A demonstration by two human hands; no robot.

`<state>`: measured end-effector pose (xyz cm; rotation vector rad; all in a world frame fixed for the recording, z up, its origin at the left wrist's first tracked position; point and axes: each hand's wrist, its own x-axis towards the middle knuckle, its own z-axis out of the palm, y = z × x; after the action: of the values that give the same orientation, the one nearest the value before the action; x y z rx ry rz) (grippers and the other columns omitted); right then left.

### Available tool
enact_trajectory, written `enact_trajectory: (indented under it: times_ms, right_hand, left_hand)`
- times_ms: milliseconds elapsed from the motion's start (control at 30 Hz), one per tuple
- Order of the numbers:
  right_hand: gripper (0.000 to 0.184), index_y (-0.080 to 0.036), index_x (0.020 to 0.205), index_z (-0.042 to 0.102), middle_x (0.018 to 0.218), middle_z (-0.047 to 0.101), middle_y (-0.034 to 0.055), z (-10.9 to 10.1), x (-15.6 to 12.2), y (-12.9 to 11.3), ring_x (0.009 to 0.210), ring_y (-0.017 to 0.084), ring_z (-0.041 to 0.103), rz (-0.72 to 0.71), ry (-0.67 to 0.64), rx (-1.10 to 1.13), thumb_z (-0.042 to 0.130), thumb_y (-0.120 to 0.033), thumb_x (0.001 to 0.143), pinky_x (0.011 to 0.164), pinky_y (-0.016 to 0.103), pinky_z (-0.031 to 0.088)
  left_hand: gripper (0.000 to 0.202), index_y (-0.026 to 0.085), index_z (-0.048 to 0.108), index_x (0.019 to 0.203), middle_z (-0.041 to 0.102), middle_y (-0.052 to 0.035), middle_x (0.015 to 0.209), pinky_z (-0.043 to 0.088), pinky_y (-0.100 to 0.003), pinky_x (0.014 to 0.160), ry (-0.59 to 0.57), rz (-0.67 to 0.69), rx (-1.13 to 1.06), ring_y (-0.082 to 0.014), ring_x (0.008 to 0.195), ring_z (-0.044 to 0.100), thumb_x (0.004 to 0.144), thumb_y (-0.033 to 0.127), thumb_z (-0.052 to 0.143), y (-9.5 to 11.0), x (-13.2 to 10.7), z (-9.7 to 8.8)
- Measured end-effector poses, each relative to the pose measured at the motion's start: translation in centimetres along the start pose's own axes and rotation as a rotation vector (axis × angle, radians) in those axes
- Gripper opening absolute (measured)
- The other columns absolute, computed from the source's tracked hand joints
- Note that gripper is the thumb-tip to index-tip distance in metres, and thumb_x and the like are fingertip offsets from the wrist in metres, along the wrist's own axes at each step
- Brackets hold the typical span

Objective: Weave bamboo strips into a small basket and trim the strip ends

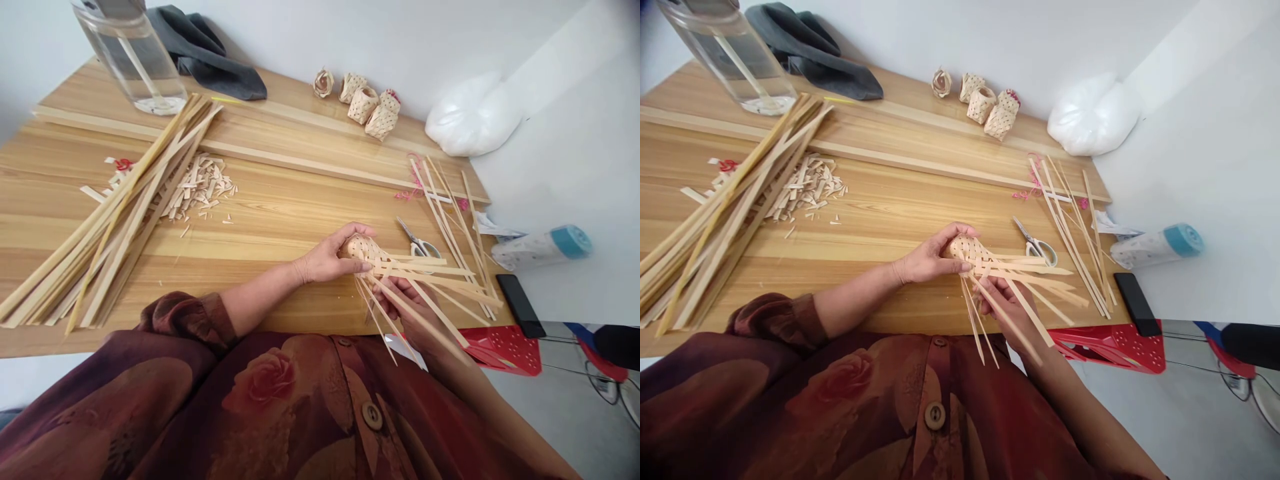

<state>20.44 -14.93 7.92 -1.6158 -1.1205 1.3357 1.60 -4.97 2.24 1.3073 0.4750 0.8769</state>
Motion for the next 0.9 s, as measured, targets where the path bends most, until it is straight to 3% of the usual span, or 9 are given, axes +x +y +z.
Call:
enact_trajectory:
  times_ms: [233,467,733,900]
  right_hand:
    - [0.048,-0.022,0.061,0.063,0.063,0.061,0.0020,-0.7,-0.3,-1.3,0.057,0.015,0.055,-0.047,-0.155,-0.198,0.069,-0.060,0.090,0.053,0.029,0.044]
    - [0.050,-0.024,0.056,0.062,0.056,0.058,0.0023,-0.3,0.2,-1.9,0.052,0.016,0.051,-0.045,-0.212,-0.225,0.069,-0.062,0.087,0.048,0.030,0.042]
    - [0.044,-0.025,0.052,0.057,0.053,0.054,0.0015,-0.1,0.2,-3.0,0.054,0.017,0.047,-0.066,-0.220,-0.234,0.067,-0.046,0.089,0.050,0.031,0.043]
    - [0.042,-0.025,0.052,0.056,0.058,0.057,0.0024,-0.4,0.5,-1.3,0.061,0.019,0.052,-0.091,-0.155,-0.231,0.064,-0.044,0.089,0.062,0.035,0.048]
  left_hand:
    - [0.058,0.017,0.063,0.130,0.071,-0.0065,0.104,0.053,-0.032,0.088,-0.071,-0.071,-0.073,-0.0155,0.090,0.067,0.078,0.031,0.084,-0.6,0.0,0.3]
    - [0.064,0.018,0.059,0.137,0.071,-0.0093,0.116,0.052,-0.035,0.095,-0.148,-0.060,0.067,-0.0197,0.103,0.067,0.078,0.029,0.083,0.5,-0.1,0.2]
    - [0.064,0.018,0.057,0.134,0.070,-0.0094,0.115,0.053,-0.036,0.093,-0.149,-0.070,0.025,-0.0197,0.101,0.066,0.076,0.025,0.084,0.5,-0.3,0.5]
    - [0.061,0.018,0.056,0.128,0.070,-0.0066,0.104,0.051,-0.032,0.089,-0.146,-0.132,-0.108,-0.0157,0.092,0.065,0.074,0.020,0.084,0.6,-0.3,1.0]
